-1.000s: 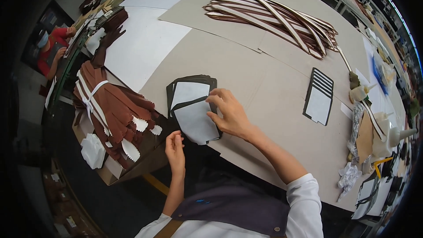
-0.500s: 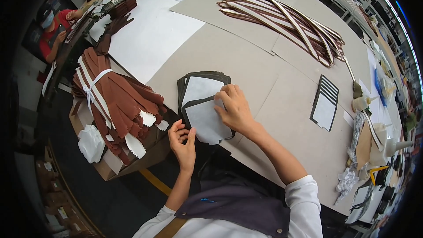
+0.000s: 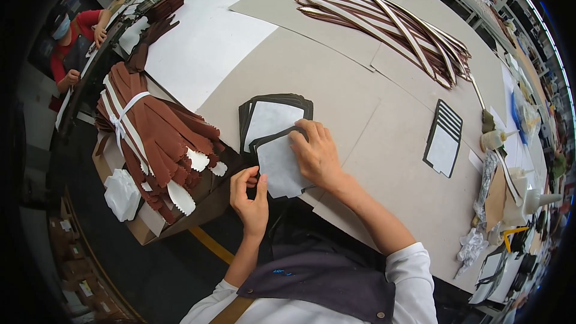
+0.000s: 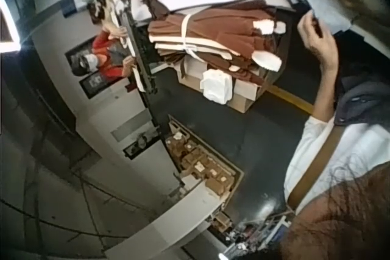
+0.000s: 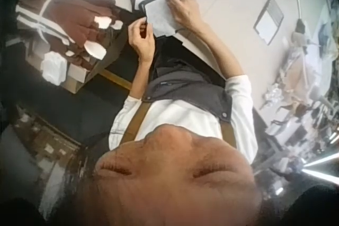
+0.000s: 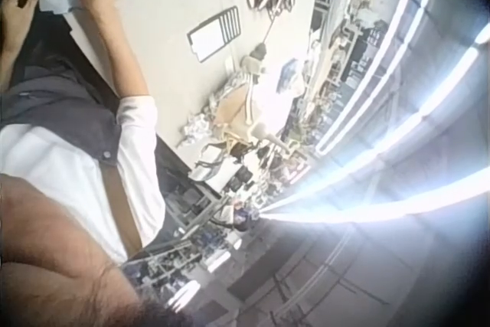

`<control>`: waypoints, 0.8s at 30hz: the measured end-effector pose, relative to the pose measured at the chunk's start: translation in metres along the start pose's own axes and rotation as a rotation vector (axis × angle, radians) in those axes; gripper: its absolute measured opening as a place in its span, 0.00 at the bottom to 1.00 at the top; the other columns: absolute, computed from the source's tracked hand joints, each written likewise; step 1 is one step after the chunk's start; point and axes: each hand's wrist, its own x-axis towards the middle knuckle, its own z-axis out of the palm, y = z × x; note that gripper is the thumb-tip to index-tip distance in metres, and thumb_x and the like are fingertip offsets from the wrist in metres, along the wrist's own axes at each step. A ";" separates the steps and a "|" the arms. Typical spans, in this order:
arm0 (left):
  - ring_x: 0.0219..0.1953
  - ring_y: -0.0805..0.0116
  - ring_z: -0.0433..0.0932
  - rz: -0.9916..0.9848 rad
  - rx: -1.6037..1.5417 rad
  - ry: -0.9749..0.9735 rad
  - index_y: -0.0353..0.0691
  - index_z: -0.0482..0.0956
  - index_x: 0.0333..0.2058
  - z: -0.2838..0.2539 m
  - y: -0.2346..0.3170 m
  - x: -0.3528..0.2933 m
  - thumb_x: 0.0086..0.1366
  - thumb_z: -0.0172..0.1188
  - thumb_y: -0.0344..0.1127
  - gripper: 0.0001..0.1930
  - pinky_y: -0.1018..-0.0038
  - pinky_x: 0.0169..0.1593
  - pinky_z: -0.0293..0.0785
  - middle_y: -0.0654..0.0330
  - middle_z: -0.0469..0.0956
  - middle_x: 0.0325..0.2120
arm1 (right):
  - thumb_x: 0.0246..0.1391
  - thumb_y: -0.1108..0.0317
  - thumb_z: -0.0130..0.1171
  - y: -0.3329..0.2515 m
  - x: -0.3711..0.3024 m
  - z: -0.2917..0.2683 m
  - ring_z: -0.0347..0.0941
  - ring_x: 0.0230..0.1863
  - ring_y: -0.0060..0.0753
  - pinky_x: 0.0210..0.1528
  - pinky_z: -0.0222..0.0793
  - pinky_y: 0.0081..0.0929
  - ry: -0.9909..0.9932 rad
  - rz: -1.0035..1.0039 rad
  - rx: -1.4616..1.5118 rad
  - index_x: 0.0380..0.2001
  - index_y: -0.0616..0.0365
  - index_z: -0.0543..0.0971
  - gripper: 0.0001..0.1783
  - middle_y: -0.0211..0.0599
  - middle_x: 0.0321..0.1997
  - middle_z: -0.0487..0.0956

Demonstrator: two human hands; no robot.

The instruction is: Applying glue to leather strips and assembling them into cardholder sections for a wallet.

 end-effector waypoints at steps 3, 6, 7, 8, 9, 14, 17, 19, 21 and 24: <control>0.32 0.62 0.75 0.109 0.151 0.013 0.35 0.77 0.40 0.004 -0.006 0.003 0.59 0.65 0.28 0.11 0.70 0.37 0.72 0.56 0.76 0.34 | 0.43 0.78 0.63 -0.002 0.000 0.001 0.68 0.51 0.48 0.50 0.66 0.40 0.003 0.008 0.003 0.39 0.59 0.75 0.16 0.44 0.52 0.71; 0.31 0.60 0.75 0.171 0.248 0.039 0.36 0.78 0.39 0.006 -0.019 0.007 0.58 0.65 0.28 0.10 0.68 0.36 0.72 0.56 0.76 0.31 | 0.43 0.79 0.63 -0.002 -0.001 0.000 0.68 0.52 0.47 0.51 0.66 0.40 0.000 0.018 0.000 0.40 0.58 0.76 0.18 0.43 0.53 0.71; 0.30 0.60 0.76 0.206 0.288 0.052 0.36 0.78 0.39 0.006 -0.022 0.009 0.58 0.65 0.28 0.10 0.67 0.35 0.72 0.57 0.77 0.30 | 0.43 0.79 0.63 -0.002 -0.001 0.000 0.68 0.52 0.48 0.51 0.66 0.40 -0.004 0.021 -0.001 0.41 0.58 0.76 0.18 0.43 0.53 0.71; 0.30 0.58 0.77 0.279 0.301 0.100 0.36 0.78 0.38 0.007 -0.024 0.013 0.58 0.65 0.25 0.09 0.67 0.35 0.73 0.56 0.78 0.29 | 0.43 0.79 0.63 -0.002 0.000 -0.001 0.68 0.52 0.48 0.51 0.66 0.40 -0.004 0.022 -0.001 0.41 0.58 0.76 0.18 0.43 0.53 0.71; 0.30 0.58 0.77 0.279 0.300 0.099 0.36 0.78 0.38 0.006 -0.023 0.013 0.58 0.65 0.25 0.09 0.67 0.35 0.73 0.56 0.78 0.29 | 0.44 0.79 0.62 -0.003 0.002 -0.002 0.67 0.53 0.49 0.52 0.65 0.40 -0.006 0.012 -0.010 0.43 0.58 0.75 0.19 0.44 0.53 0.71; 0.29 0.60 0.78 0.353 0.098 0.166 0.34 0.78 0.37 0.007 -0.018 0.008 0.61 0.62 0.23 0.06 0.71 0.33 0.74 0.54 0.79 0.31 | 0.43 0.80 0.62 -0.019 0.023 -0.017 0.67 0.56 0.46 0.53 0.64 0.40 0.011 -0.040 0.073 0.44 0.56 0.77 0.21 0.41 0.54 0.72; 0.28 0.70 0.76 0.241 0.055 0.197 0.32 0.78 0.37 0.012 -0.019 0.005 0.63 0.61 0.24 0.05 0.76 0.32 0.72 0.58 0.78 0.30 | 0.42 0.80 0.63 -0.016 0.024 -0.015 0.67 0.57 0.43 0.53 0.63 0.38 -0.046 -0.178 0.113 0.43 0.56 0.77 0.21 0.39 0.52 0.74; 0.27 0.76 0.72 0.045 -0.074 0.183 0.32 0.78 0.38 0.015 -0.020 0.003 0.64 0.61 0.25 0.05 0.80 0.31 0.70 0.62 0.77 0.28 | 0.39 0.80 0.60 -0.008 0.016 -0.005 0.68 0.55 0.44 0.53 0.62 0.39 0.004 -0.202 0.042 0.42 0.59 0.77 0.21 0.40 0.48 0.75; 0.27 0.78 0.71 0.012 -0.103 0.191 0.32 0.78 0.38 0.018 -0.024 0.002 0.64 0.60 0.26 0.05 0.81 0.31 0.69 0.63 0.76 0.28 | 0.38 0.80 0.60 -0.004 0.010 0.000 0.68 0.53 0.44 0.52 0.62 0.39 0.031 -0.235 0.008 0.42 0.60 0.77 0.21 0.40 0.47 0.75; 0.27 0.79 0.70 -0.025 -0.124 0.200 0.31 0.77 0.38 0.020 -0.027 0.001 0.65 0.60 0.26 0.05 0.81 0.31 0.68 0.64 0.75 0.28 | 0.37 0.80 0.60 -0.006 0.011 -0.001 0.69 0.50 0.43 0.51 0.62 0.39 0.033 -0.236 0.000 0.40 0.60 0.76 0.20 0.39 0.44 0.74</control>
